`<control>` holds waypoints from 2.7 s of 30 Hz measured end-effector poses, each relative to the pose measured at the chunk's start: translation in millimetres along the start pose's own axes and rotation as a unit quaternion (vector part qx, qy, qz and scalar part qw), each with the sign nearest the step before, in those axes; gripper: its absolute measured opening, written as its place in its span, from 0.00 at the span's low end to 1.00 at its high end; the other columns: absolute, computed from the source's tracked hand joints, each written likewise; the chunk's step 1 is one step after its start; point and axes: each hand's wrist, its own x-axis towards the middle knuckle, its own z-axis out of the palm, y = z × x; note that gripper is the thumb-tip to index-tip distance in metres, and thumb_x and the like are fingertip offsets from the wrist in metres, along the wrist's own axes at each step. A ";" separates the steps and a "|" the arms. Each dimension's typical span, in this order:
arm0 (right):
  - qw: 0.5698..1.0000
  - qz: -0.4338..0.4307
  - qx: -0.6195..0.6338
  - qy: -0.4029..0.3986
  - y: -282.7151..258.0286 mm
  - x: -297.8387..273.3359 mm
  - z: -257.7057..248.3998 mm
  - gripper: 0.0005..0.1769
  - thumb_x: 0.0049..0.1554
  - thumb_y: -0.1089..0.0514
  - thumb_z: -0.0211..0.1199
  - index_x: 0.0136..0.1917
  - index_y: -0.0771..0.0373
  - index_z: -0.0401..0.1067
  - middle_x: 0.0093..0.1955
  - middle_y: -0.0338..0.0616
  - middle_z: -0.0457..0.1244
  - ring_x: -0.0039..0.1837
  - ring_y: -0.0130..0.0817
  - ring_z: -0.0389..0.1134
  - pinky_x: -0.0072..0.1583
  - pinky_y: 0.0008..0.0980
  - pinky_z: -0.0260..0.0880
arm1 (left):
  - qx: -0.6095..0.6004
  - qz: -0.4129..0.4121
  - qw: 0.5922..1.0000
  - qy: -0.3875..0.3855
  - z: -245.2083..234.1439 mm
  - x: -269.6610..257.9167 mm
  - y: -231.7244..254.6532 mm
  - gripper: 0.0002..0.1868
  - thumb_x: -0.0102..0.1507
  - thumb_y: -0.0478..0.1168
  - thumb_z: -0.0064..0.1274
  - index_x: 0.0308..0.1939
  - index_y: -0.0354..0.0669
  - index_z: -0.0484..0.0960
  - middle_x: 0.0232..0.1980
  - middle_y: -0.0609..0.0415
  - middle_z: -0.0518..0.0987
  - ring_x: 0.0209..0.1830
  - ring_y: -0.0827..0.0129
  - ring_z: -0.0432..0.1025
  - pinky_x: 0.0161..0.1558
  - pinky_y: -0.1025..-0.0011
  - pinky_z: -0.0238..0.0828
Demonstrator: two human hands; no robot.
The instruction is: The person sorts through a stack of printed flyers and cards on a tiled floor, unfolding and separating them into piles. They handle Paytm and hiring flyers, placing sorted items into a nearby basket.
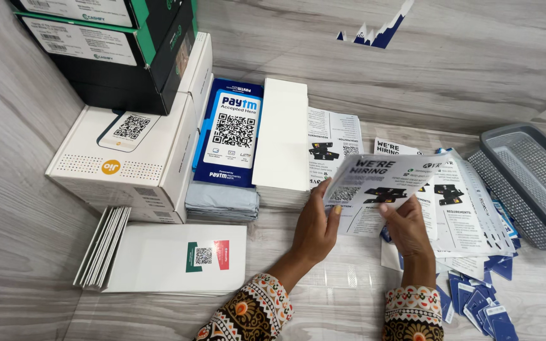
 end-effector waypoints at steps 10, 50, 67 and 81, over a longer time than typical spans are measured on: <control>0.992 0.055 -0.109 0.021 20.4 3.8 -16.6 0.10 0.56 0.68 0.67 0.53 0.66 0.76 0.49 0.51 0.70 0.50 0.37 0.68 0.53 0.38 0.67 | 0.051 -0.132 0.988 -0.058 1.2 7.3 0.3 0.19 0.72 0.37 0.39 0.66 0.34 0.62 0.56 0.36 0.77 0.55 0.46 0.75 0.54 0.54 0.73; 0.655 0.116 -0.669 0.331 11.6 90.2 -57.3 0.55 0.54 0.26 0.62 0.79 0.63 0.51 0.79 0.75 0.37 0.78 0.79 0.28 0.67 0.83 0.26 | 0.314 0.050 0.938 -0.139 10.5 9.8 -8.4 0.25 0.67 0.38 0.46 0.64 0.22 0.70 0.76 0.26 0.57 0.81 0.38 0.45 0.76 0.46 0.46; 0.637 0.061 -0.691 0.335 18.2 24.6 -78.1 0.43 0.43 0.34 0.81 0.60 0.66 0.75 0.62 0.64 0.61 0.66 0.63 0.56 0.60 0.63 0.60 | 0.325 0.066 0.934 -0.135 14.6 4.4 -14.6 0.26 0.66 0.40 0.49 0.63 0.23 0.71 0.75 0.30 0.60 0.80 0.40 0.46 0.75 0.45 0.46; 0.939 -0.029 -0.262 0.223 -24.3 -11.4 -92.1 0.18 0.58 0.60 0.71 0.60 0.68 0.75 0.52 0.51 0.70 0.51 0.40 0.69 0.53 0.34 0.69 | 0.329 0.040 0.932 -0.148 13.1 6.4 -10.5 0.26 0.67 0.43 0.47 0.65 0.28 0.71 0.75 0.34 0.61 0.81 0.43 0.47 0.75 0.46 0.47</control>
